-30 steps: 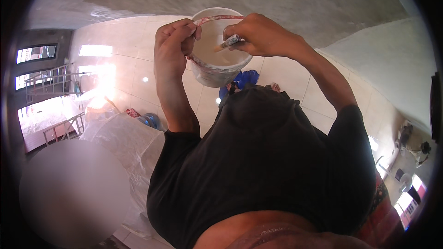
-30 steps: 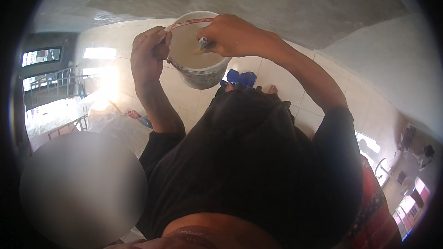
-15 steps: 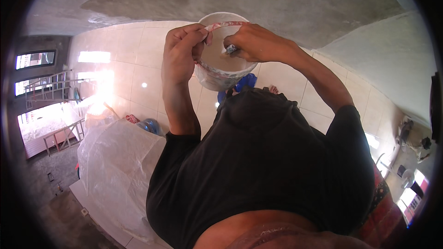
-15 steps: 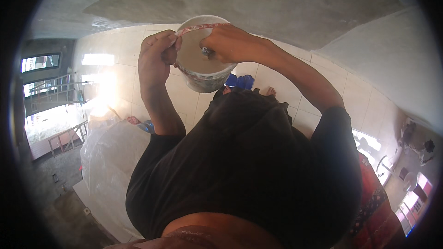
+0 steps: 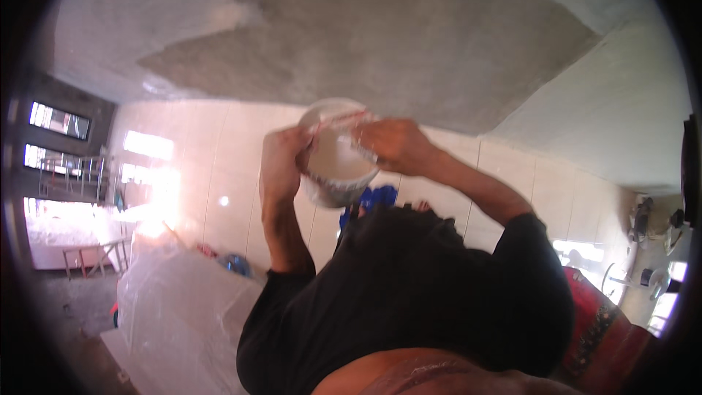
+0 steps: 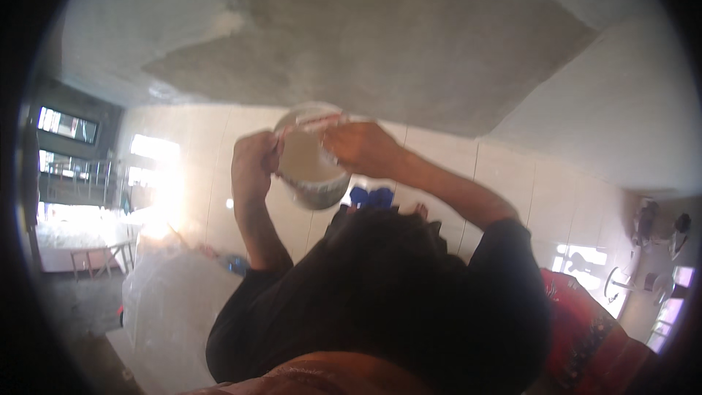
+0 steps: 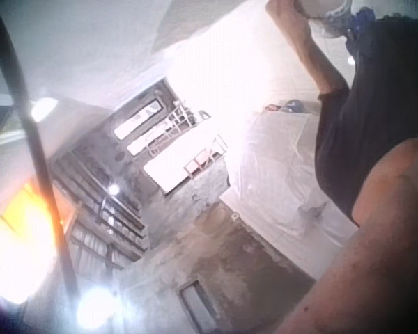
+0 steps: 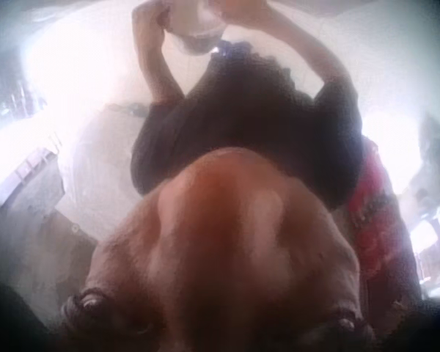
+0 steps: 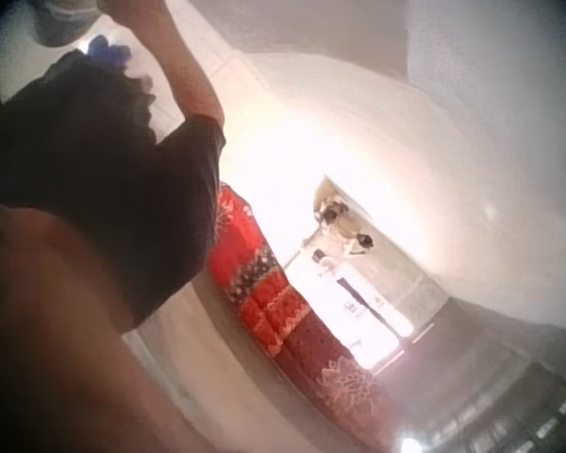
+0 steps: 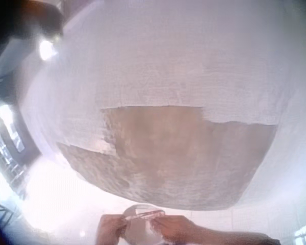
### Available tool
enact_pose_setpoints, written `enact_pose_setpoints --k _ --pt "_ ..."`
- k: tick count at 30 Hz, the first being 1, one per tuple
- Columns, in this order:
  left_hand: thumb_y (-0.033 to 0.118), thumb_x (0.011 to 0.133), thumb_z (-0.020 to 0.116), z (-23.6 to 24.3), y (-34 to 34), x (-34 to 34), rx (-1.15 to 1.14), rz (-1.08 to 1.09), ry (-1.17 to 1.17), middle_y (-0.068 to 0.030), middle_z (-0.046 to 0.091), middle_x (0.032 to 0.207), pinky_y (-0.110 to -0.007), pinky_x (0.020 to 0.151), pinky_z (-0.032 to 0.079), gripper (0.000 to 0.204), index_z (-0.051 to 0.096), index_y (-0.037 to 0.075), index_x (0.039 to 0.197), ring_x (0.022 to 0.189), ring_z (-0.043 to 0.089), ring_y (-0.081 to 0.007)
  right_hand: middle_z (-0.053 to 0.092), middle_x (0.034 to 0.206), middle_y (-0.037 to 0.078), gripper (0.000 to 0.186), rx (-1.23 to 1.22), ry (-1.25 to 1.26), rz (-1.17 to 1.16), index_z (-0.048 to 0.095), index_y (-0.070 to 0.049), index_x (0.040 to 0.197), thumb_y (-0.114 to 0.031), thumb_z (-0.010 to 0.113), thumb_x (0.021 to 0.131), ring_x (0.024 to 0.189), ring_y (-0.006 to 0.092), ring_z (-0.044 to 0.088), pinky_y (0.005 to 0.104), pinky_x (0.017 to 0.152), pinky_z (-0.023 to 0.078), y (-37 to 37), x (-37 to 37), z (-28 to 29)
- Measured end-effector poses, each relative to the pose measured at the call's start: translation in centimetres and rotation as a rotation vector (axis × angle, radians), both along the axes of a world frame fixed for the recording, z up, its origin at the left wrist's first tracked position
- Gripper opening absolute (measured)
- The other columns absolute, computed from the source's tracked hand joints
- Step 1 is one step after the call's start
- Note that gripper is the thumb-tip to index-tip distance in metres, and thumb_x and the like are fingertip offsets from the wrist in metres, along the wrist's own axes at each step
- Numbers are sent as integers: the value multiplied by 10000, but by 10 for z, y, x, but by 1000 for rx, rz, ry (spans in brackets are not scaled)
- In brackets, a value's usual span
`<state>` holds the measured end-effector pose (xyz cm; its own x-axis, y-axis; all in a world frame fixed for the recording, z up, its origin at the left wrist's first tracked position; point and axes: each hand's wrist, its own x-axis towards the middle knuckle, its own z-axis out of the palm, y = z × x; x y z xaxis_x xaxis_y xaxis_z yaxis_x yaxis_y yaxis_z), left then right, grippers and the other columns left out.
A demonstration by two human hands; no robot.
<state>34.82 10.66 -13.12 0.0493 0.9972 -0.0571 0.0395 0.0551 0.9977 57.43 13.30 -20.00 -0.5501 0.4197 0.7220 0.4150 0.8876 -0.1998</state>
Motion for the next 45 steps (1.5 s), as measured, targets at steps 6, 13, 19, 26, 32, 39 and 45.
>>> enact_pose_setpoints --k 6,13,19,26,32,39,45 --pt "155 887 513 -8 6 -2 -25 15 -108 83 347 504 -223 402 143 268 556 24 657 415 247 -11 695 754 120 259 -829 241 -20 692 12 953 -139 750 751 577 208 657 320 544 508 4 -2 23" --pt "145 887 515 -9 8 0 51 -4 -105 68 377 501 -222 386 179 266 562 8 664 409 266 -13 704 735 102 191 -1071 480 80 710 -7 923 -134 768 792 601 131 660 261 542 487 4 -7 8" --pt "134 884 519 -10 7 -1 51 -6 -172 51 427 510 -223 391 168 258 569 1 668 406 269 -15 709 928 81 329 -180 88 -27 681 -57 1029 -166 750 726 674 236 659 357 562 494 15 -6 -17" --pt "139 883 522 -14 1 -5 90 65 -199 65 360 517 -223 388 165 266 524 20 646 420 261 -15 659 696 68 176 -102 172 -116 692 -85 858 -178 714 711 586 281 635 381 532 503 -7 5 5" --pt "135 888 505 10 -8 12 2 62 -119 59 381 539 -227 414 181 255 545 16 666 440 278 -23 700 746 93 170 -1110 524 83 701 33 909 -99 743 812 530 112 595 269 513 472 -20 20 38" --pt "132 884 502 2 0 10 65 25 -192 86 333 515 -227 422 138 255 567 -6 679 445 227 -3 664 694 61 160 -1241 611 139 687 33 884 -101 743 816 529 101 591 255 506 455 -3 16 18" --pt "162 891 505 11 -7 17 -21 73 -82 58 365 536 -241 419 185 264 548 23 670 450 279 -34 708 798 92 249 -157 230 -50 714 -59 970 -115 779 736 545 190 624 273 499 475 -2 7 -1"
